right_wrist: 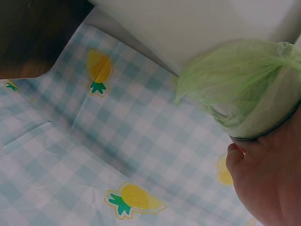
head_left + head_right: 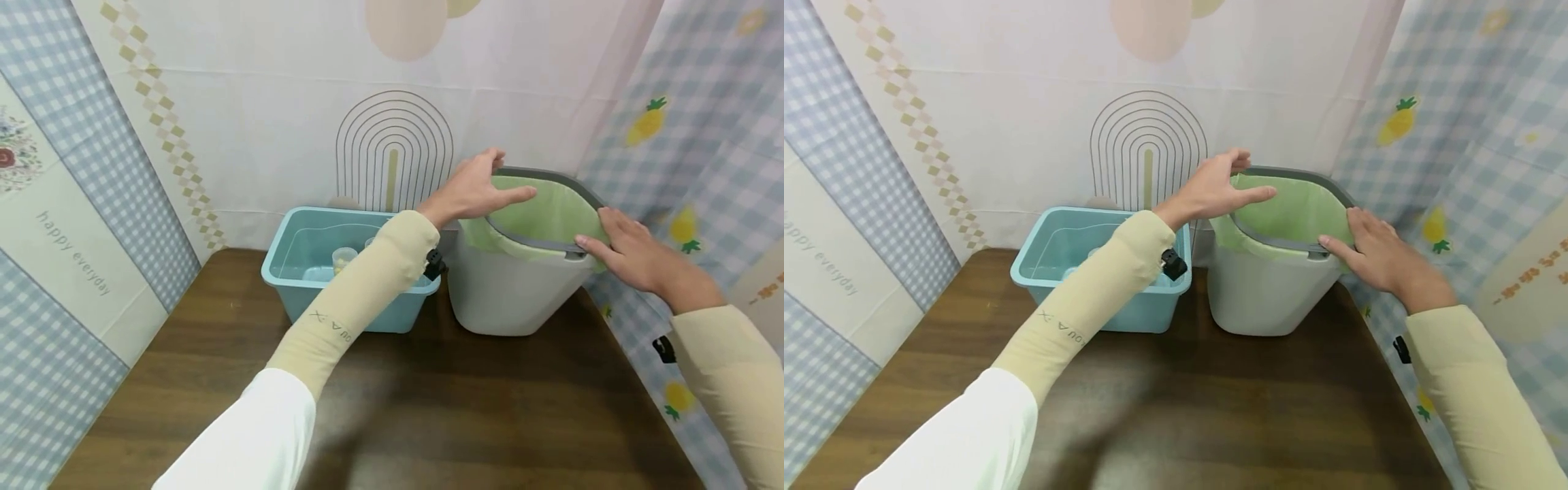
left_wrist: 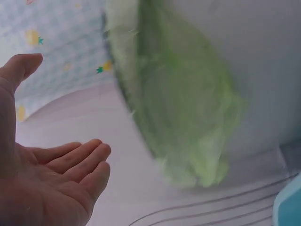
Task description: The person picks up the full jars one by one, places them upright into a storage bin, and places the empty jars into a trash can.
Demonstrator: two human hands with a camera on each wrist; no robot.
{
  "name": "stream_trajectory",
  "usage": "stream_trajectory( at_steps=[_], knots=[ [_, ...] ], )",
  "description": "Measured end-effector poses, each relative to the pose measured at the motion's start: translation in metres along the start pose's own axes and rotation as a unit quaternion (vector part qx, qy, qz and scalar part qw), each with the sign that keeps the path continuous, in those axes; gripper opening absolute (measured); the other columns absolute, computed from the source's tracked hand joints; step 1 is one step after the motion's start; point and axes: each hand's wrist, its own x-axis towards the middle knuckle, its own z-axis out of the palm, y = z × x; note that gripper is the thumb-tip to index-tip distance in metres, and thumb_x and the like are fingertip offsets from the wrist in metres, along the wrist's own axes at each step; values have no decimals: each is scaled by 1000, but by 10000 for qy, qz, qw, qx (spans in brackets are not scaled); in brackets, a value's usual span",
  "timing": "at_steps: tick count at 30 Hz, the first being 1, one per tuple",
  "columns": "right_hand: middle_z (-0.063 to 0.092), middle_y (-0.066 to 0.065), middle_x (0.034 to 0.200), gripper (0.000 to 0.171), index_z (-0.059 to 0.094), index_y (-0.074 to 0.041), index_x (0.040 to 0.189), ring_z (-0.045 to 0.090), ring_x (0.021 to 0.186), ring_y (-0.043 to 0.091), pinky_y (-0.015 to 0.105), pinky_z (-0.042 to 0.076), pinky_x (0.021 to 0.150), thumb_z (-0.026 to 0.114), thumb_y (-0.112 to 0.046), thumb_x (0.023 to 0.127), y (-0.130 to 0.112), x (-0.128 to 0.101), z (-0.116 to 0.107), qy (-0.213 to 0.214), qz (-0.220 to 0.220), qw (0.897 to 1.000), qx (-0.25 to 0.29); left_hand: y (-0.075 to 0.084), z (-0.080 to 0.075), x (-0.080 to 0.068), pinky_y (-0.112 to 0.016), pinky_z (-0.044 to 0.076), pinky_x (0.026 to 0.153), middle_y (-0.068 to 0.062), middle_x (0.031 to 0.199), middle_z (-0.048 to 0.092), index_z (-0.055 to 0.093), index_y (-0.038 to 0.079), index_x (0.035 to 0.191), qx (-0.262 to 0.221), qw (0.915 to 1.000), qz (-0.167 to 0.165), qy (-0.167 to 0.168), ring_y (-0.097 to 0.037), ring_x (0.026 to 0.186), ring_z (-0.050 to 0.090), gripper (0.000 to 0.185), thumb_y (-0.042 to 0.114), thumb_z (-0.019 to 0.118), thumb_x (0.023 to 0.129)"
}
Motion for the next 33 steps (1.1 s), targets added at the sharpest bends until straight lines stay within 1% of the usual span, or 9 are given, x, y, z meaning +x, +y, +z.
stream_trajectory(
  at_steps=[3,5,9,12,15,19,24,30,33],
  knots=[
    [-18,33,171,91,-16,4,165,-14,159,56,74,-7,126,27,-58,113,0,-1,0,-16,30,10000,-9,-3,-15,-13,-23,33,127,2,172,36,27,14,168,373,9992,160,-22,-9,158,35,97,65,65,96],
    [-18,33,171,91,-15,3,165,-15,159,55,74,-7,126,27,-59,112,0,-1,0,-38,41,10000,-26,-6,-24,-22,-25,30,129,1,173,34,24,13,169,709,9972,231,4,-11,160,32,97,65,62,97],
    [-18,33,171,91,-16,2,165,-16,159,55,74,-8,126,26,-59,112,-1,0,-2,-71,29,10000,-50,-13,-40,-37,-30,24,133,0,176,28,21,12,170,1378,9902,242,-1,-16,163,26,95,65,57,99],
    [-18,34,171,91,-16,3,165,-15,159,56,74,-8,126,26,-58,113,-1,0,-3,-73,17,9999,-76,-20,-50,-47,-34,22,135,-3,177,26,20,10,170,1738,9844,273,-32,-20,165,23,94,63,55,100],
    [-17,35,171,91,-15,4,165,-14,158,57,74,-8,126,27,-58,113,-1,0,-2,-93,-2,9999,-78,-28,-55,-58,-36,21,135,-8,177,25,19,7,170,2027,9787,319,-45,-24,165,23,94,61,55,102],
    [-16,36,171,91,-15,4,165,-14,158,57,74,-8,126,28,-58,113,1,0,0,-120,-28,9999,-43,-41,-60,-76,-40,23,135,-8,177,23,17,7,170,2265,9737,218,-107,-25,165,23,94,60,55,102],
    [-16,36,170,90,-14,5,165,-13,159,57,74,-9,126,27,-55,113,3,0,2,-79,-93,9999,-1,-55,-68,-97,-43,24,135,-7,178,22,17,9,171,2400,9707,66,-86,-25,165,23,95,62,56,102],
    [-16,36,170,89,-15,5,164,-13,158,57,74,-8,126,27,-55,114,3,3,0,-62,-121,9999,-49,-74,-76,-122,-46,25,134,-10,177,22,17,9,171,2644,9644,24,-50,-29,164,24,95,62,56,102],
    [-17,36,170,89,-15,5,164,-14,158,57,74,-8,126,26,-55,113,4,3,-1,-94,-98,9999,-70,-84,-79,-136,-49,23,135,-11,177,22,18,8,170,2797,9601,12,-69,-30,165,22,95,62,56,102]
  ],
)
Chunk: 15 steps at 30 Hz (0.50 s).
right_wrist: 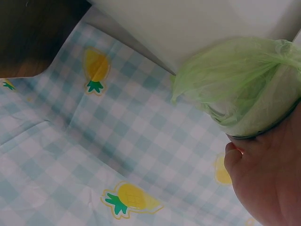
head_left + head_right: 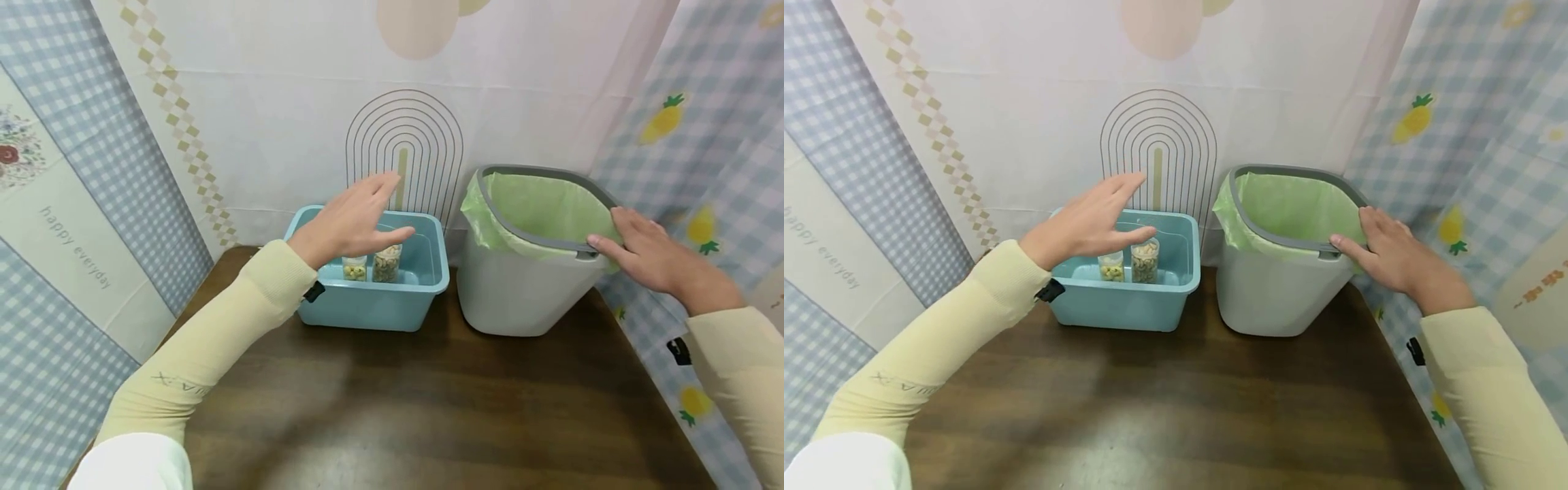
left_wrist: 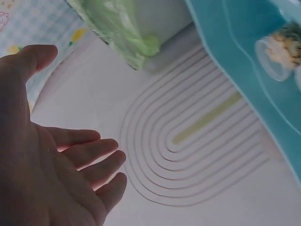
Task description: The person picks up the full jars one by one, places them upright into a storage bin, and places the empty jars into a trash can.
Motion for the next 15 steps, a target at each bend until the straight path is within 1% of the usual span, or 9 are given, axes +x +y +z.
stream_trajectory(
  at_steps=[3,7,12,15],
  knots=[
    [-17,36,170,89,-15,5,164,-14,158,57,74,-9,126,25,-55,114,0,1,-1,1,-3,10000,-31,-11,6,-14,-51,19,135,-13,177,21,20,7,170,213,9998,27,3,-33,166,19,94,63,54,102],
    [-17,36,170,88,-15,5,164,-14,158,57,73,-10,126,25,-55,114,0,1,-1,4,-17,10000,-21,-29,19,-31,-54,15,136,-15,177,19,22,6,169,530,9986,21,58,-36,166,16,94,65,51,102],
    [-17,36,170,88,-15,5,164,-14,158,57,73,-10,126,26,-55,114,0,2,-1,16,-45,10000,6,-50,38,-52,-61,16,134,-16,178,17,21,9,170,700,9974,-189,30,-39,166,14,95,67,52,102],
    [-16,37,170,88,-14,5,165,-14,158,57,73,-9,126,26,-54,114,2,3,1,74,-60,10000,21,-59,49,-64,-63,15,133,-16,178,16,20,12,171,766,9965,-333,-8,-40,166,13,95,68,52,101]
  ],
)
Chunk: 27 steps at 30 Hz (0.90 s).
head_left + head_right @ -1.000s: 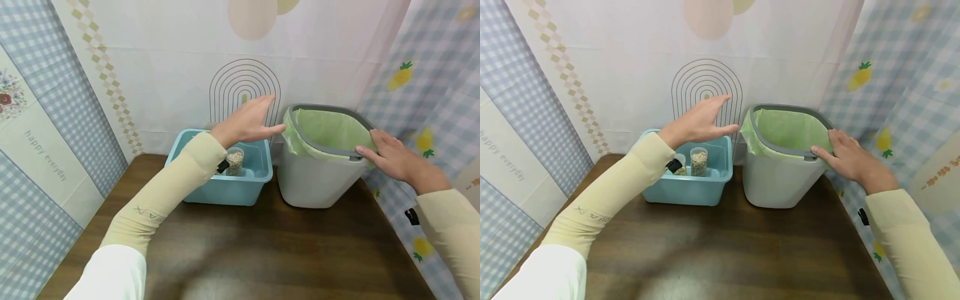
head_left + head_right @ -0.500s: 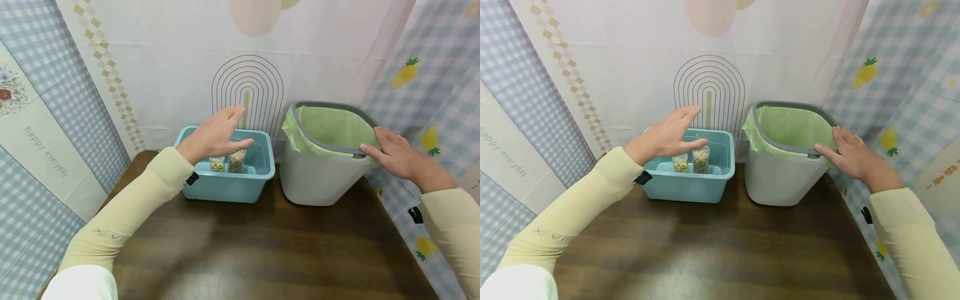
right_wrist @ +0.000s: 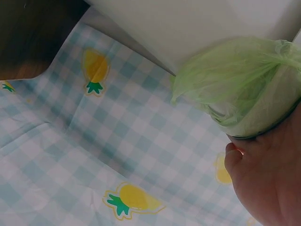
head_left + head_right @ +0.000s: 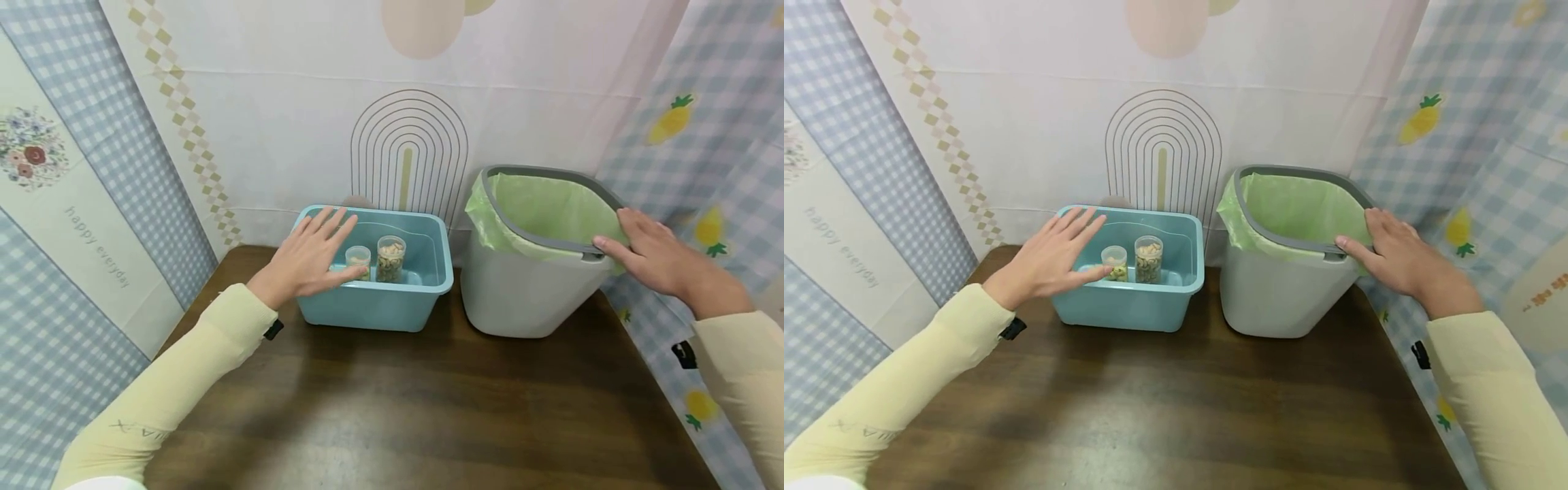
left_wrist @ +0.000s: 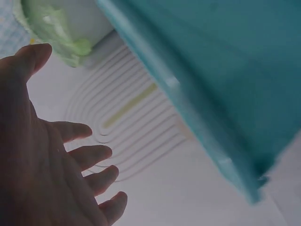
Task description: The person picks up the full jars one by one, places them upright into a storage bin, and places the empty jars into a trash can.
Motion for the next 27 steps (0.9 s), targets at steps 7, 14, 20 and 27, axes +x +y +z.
stream_trajectory(
  at_steps=[7,14,20,27],
  knots=[
    [-10,39,170,85,-11,6,165,-10,159,58,72,-8,127,27,-50,115,5,-2,5,247,-62,9997,10,-12,26,-21,-65,13,133,-17,178,15,20,15,171,24,9998,-180,-103,-42,165,13,94,68,53,101],
    [-9,39,170,85,-10,6,165,-8,158,59,73,-6,127,29,-50,114,5,-4,6,305,-54,9995,80,-20,38,-31,-66,12,132,-16,179,11,16,18,172,-154,9987,-339,-343,-40,166,9,94,68,52,102],
    [-13,36,171,89,-13,1,167,-8,157,61,79,0,123,32,-54,113,2,-3,0,211,96,9996,177,-25,41,-34,-67,10,132,-15,179,8,14,18,172,-226,9976,-452,-468,-40,166,8,95,69,51,101],
    [-10,27,175,90,-10,-10,170,-1,160,57,79,4,123,37,-58,111,-21,-3,-15,342,-26,9993,-137,-30,42,-37,-66,9,132,-14,180,7,13,18,172,-234,9966,-543,-581,-38,167,8,95,70,50,101]
  ],
)
